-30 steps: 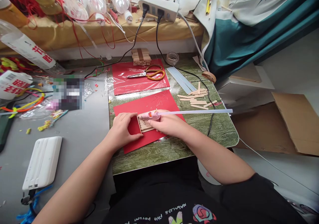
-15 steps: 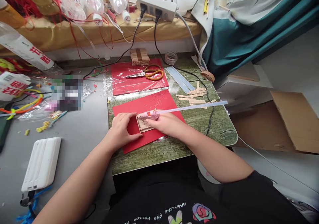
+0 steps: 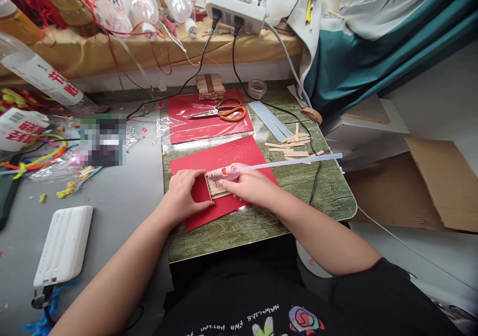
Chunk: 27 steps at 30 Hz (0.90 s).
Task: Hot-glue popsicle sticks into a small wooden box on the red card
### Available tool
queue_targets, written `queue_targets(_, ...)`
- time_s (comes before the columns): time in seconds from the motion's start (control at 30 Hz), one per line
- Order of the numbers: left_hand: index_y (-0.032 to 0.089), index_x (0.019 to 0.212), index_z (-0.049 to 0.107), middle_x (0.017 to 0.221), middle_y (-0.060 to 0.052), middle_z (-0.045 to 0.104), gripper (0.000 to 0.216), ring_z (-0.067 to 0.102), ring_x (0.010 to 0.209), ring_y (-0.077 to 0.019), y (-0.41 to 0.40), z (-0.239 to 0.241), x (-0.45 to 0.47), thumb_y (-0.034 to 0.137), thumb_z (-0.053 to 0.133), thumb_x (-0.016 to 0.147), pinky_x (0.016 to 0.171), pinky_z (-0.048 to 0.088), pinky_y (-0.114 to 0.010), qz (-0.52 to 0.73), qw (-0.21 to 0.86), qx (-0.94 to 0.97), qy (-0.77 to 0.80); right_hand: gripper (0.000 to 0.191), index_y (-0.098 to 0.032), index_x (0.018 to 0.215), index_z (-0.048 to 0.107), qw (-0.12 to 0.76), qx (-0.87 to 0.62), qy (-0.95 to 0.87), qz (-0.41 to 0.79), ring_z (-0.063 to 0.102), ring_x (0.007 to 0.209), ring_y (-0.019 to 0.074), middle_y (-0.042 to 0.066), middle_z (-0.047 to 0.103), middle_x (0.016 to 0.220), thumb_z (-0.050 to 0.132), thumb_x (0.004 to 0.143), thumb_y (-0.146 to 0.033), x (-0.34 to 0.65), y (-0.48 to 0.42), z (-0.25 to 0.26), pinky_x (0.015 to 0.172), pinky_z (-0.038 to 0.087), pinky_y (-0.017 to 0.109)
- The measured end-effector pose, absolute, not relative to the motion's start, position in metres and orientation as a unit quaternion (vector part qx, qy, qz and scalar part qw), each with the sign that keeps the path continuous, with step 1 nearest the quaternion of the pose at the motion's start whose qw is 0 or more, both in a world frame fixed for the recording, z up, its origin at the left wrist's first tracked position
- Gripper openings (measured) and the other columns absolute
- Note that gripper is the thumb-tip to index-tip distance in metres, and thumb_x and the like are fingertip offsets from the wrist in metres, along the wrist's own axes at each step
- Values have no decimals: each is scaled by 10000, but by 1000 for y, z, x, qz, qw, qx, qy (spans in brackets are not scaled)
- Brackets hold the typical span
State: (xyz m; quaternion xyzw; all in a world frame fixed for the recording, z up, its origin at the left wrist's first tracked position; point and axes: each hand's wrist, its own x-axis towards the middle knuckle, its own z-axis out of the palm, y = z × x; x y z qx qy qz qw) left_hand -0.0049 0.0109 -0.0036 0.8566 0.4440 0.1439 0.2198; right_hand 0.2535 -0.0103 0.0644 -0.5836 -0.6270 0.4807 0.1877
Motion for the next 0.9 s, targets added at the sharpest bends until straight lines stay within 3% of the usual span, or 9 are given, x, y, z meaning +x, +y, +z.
queue_targets(0.1,295,1456,485,1404,-79,632,802,550,1324,-347,11,-3,-5,537,864,793,1121,429,-517,147,222,855,444,335,-265,1173,655,213,-590,-590,509,691,802,188,25,740,991,688,961,-523,256,-15,63,681,527,295)
queue_targets(0.2,297,1454,490,1400,-83,634,793,549,1326,-351,11,-4,-5,528,861,792,1122,428,-522,154,225,854,444,414,-253,1185,636,234,-567,-585,531,699,813,181,52,740,1098,693,953,-591,259,-20,66,656,527,279)
queue_targets(0.27,297,1454,490,1401,-86,632,794,548,1327,-354,11,-4,-5,528,860,791,1125,427,-525,154,226,853,444,501,-244,1215,641,237,-558,-577,547,702,808,187,66,742,1076,610,979,-685,260,-23,70,636,527,277)
queue_targets(0.37,294,1459,486,1405,-85,629,811,544,1332,-355,11,-5,-6,540,862,783,1129,426,-525,152,226,853,446,670,-259,1411,566,247,-563,-549,566,694,741,191,50,740,915,374,1033,-779,260,-28,74,598,526,280)
queue_targets(0.47,295,1463,481,1412,-85,626,817,538,1343,-357,11,-5,-6,555,856,785,1134,423,-522,151,226,852,448,712,-280,1513,518,267,-576,-543,550,677,676,190,31,717,798,284,1055,-772,257,-30,73,598,535,292)
queue_targets(0.63,295,1463,480,1416,-84,625,826,534,1351,-352,10,-5,-6,560,861,780,1147,414,-515,147,227,851,449,672,-294,1575,520,294,-579,-552,524,680,671,184,8,672,727,291,1093,-701,253,-27,65,632,533,299)
queue_targets(0.9,306,1461,486,1411,-90,625,813,536,1344,-360,11,-4,-6,536,864,779,1134,419,-530,152,234,849,449,781,-295,1722,280,275,-584,-566,512,682,666,187,-5,661,726,319,1074,-730,255,-28,69,652,547,307)
